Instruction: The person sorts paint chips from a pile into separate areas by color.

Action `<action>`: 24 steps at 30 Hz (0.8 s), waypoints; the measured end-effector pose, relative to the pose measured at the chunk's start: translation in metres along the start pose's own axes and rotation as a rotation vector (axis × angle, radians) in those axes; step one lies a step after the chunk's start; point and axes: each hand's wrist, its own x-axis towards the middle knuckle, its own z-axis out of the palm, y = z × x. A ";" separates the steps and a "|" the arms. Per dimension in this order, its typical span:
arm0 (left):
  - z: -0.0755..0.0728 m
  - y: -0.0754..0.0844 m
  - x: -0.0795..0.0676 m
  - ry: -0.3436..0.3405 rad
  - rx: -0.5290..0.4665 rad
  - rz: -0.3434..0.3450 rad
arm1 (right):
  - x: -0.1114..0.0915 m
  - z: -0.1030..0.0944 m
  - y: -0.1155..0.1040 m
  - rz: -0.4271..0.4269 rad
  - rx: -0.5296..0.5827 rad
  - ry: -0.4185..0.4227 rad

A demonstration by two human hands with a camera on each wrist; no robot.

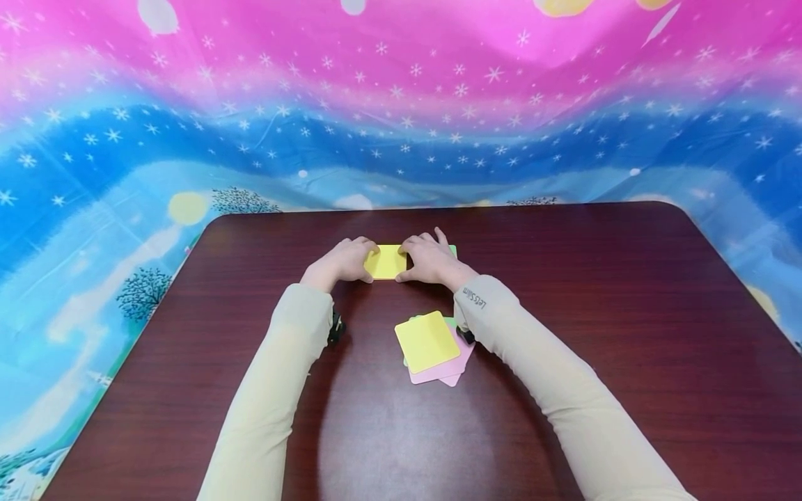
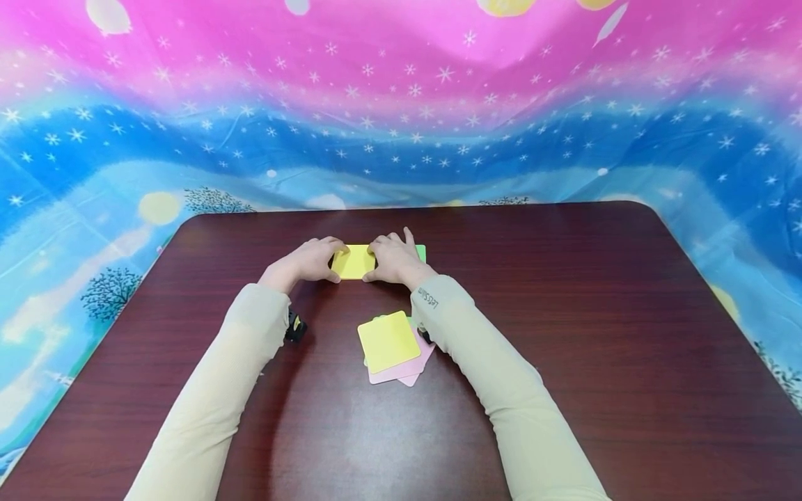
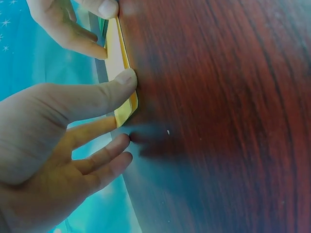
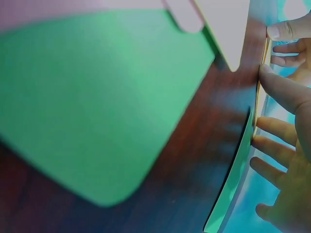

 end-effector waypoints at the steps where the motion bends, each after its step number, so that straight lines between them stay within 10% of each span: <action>1: 0.000 0.000 0.000 -0.006 0.006 0.005 | 0.000 0.000 0.000 0.000 -0.001 -0.006; 24: 0.010 0.006 -0.022 0.085 -0.182 -0.055 | -0.011 -0.008 0.006 0.005 0.021 -0.020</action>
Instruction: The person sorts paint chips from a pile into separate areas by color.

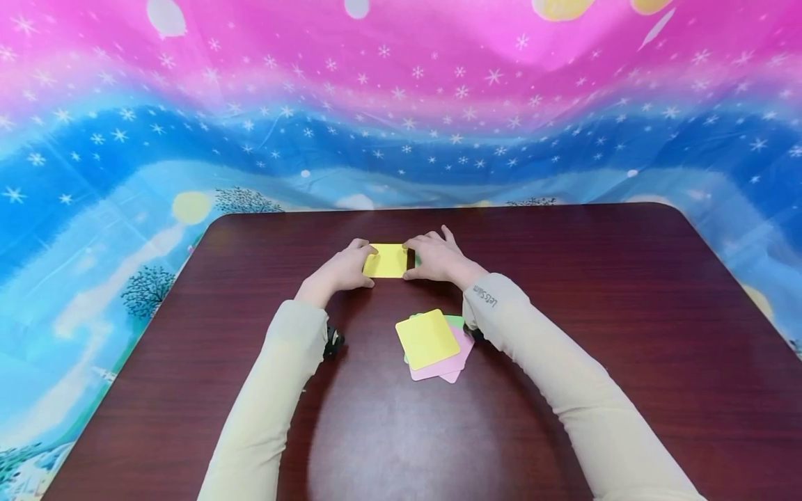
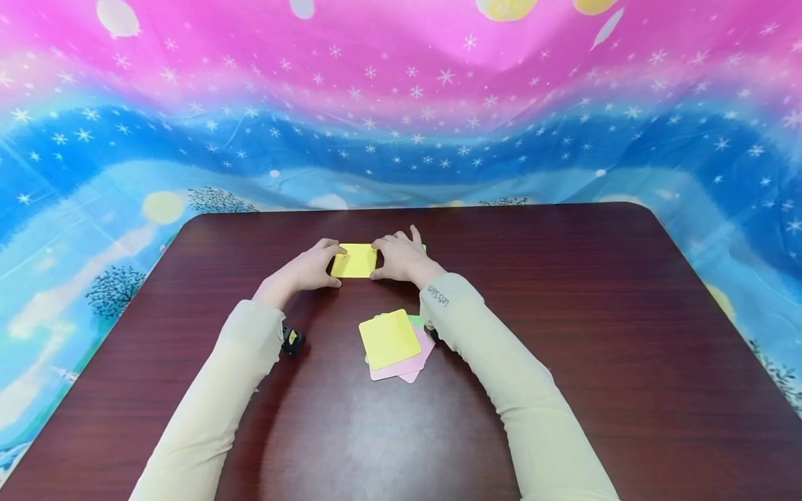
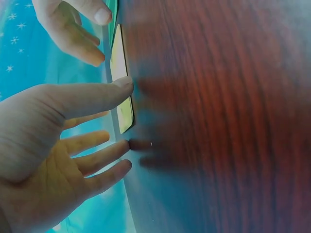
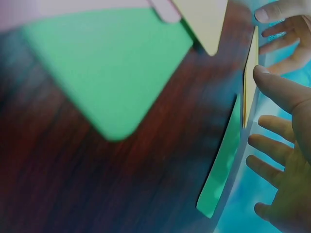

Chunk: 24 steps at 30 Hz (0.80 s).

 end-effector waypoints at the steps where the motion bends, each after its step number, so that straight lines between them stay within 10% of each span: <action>1: 0.000 0.000 -0.001 0.003 -0.003 0.001 | -0.001 -0.001 0.001 -0.005 0.004 0.001; 24: 0.009 0.033 -0.028 0.045 0.152 0.067 | -0.046 0.003 0.015 -0.153 0.035 0.028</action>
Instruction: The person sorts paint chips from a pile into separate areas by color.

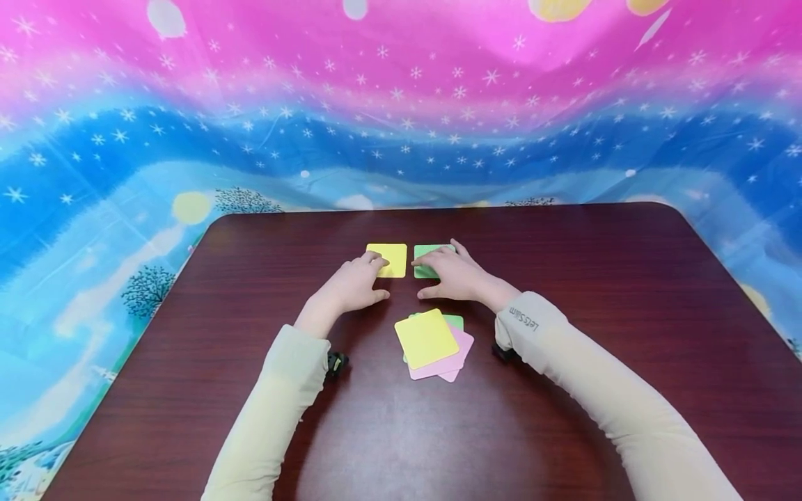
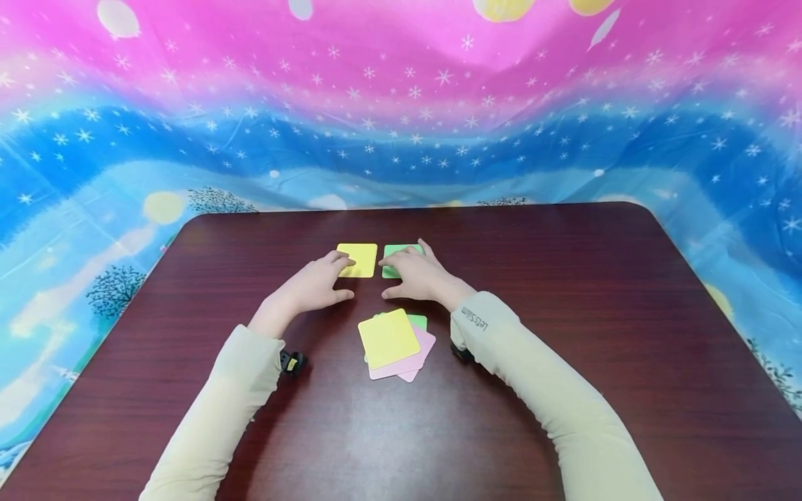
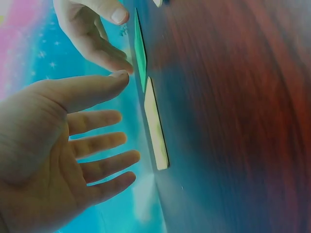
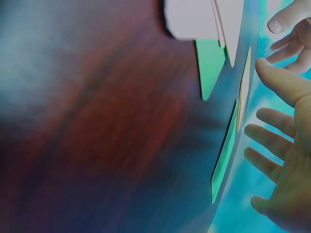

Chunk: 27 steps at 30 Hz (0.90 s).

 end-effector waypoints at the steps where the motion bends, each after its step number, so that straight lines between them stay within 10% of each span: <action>1: 0.000 0.002 -0.001 0.000 0.007 0.007 | -0.003 0.000 0.000 -0.008 0.000 0.001; 27: 0.009 0.039 -0.031 -0.020 0.117 0.137 | -0.054 0.007 -0.003 -0.162 0.023 0.021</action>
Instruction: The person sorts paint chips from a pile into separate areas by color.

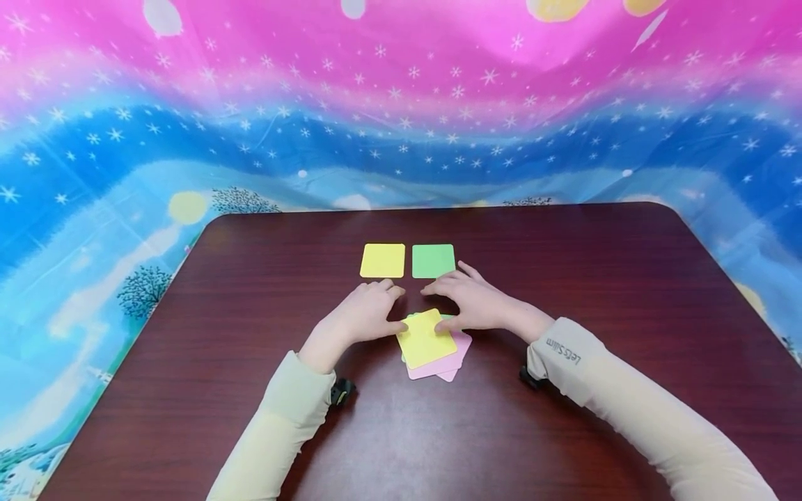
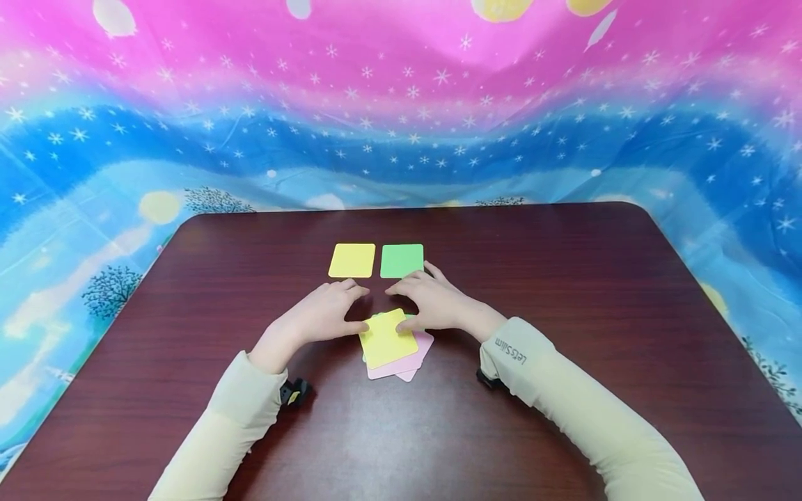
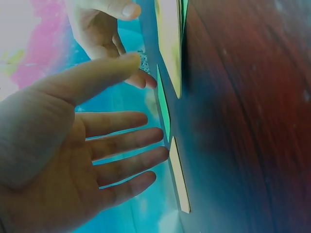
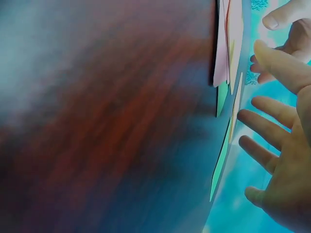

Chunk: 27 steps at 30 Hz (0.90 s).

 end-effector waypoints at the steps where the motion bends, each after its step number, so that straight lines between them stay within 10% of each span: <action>1: 0.001 0.001 0.000 -0.002 -0.004 0.008 | -0.002 0.000 0.000 -0.006 -0.003 -0.007; 14: 0.006 0.012 -0.009 -0.060 -0.098 0.049 | -0.016 0.000 -0.005 -0.098 -0.018 -0.069; 27: 0.012 0.030 -0.013 -0.038 0.043 0.007 | -0.017 0.006 -0.005 -0.128 -0.066 -0.036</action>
